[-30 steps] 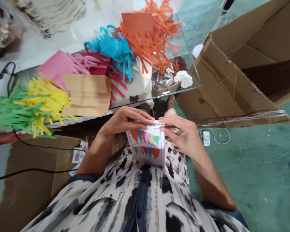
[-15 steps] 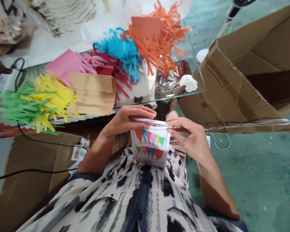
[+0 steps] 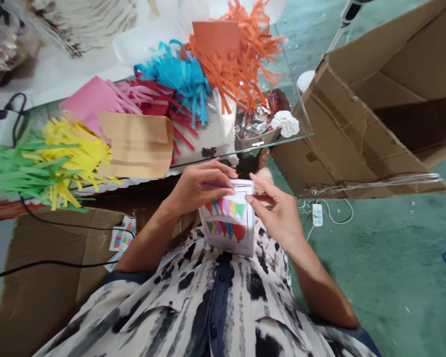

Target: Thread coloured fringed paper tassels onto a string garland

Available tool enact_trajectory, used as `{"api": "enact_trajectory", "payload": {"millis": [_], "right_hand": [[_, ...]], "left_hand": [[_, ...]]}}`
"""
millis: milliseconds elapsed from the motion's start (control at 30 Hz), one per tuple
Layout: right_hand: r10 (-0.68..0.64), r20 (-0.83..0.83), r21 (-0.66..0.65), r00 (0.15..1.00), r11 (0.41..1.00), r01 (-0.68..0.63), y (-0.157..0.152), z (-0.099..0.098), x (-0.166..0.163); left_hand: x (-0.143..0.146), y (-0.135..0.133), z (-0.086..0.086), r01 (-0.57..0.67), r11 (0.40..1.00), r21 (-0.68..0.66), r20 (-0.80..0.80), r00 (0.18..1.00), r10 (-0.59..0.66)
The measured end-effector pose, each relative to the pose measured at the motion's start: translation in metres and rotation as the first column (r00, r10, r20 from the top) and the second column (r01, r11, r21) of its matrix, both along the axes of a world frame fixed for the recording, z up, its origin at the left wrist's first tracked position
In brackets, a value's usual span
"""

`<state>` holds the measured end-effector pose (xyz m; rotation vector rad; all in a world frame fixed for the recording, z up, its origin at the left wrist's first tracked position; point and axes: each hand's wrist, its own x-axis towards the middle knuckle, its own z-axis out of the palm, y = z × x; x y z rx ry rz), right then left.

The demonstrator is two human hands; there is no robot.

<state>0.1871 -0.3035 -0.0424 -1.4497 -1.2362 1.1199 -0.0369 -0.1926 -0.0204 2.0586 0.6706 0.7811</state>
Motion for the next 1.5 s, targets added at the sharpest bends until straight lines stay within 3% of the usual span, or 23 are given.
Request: {"api": "enact_trajectory", "payload": {"millis": [133, 467, 733, 1000, 1167, 1300, 1500], "right_hand": [[0.049, 0.096, 0.017, 0.994, 0.999, -0.051, 0.002, 0.006, 0.001], [0.109, 0.25, 0.111, 0.962, 0.984, -0.14, 0.002, 0.006, 0.009], [0.111, 0.194, 0.083, 0.975, 0.988, -0.129, -0.001, 0.014, 0.009], [0.123, 0.139, 0.046, 0.983, 0.99, -0.131, 0.001, 0.016, 0.013], [0.097, 0.096, 0.041, 0.991, 0.994, -0.101, 0.001, 0.009, 0.01], [0.051, 0.018, 0.011, 0.999, 0.999, -0.051, 0.0, 0.006, 0.007], [0.019, -0.007, -0.035, 1.0, 0.999, -0.02, 0.001, 0.006, 0.007]], "left_hand": [[0.012, -0.002, 0.005, 0.079, 0.997, -0.028, -0.065, 0.995, -0.081], [0.024, -0.006, 0.002, 0.063, 0.996, 0.066, -0.083, 0.995, -0.058], [0.025, -0.005, -0.001, 0.057, 0.996, -0.067, 0.056, 0.997, -0.053], [0.022, -0.007, -0.003, 0.021, 1.0, -0.019, 0.002, 1.0, -0.021], [0.021, -0.012, -0.001, -0.06, 0.997, 0.054, -0.027, 0.998, 0.061], [0.021, -0.011, 0.011, -0.051, 0.999, -0.021, -0.128, 0.991, 0.048], [0.02, -0.005, 0.019, -0.049, 0.989, -0.141, -0.137, 0.99, 0.03]]}}
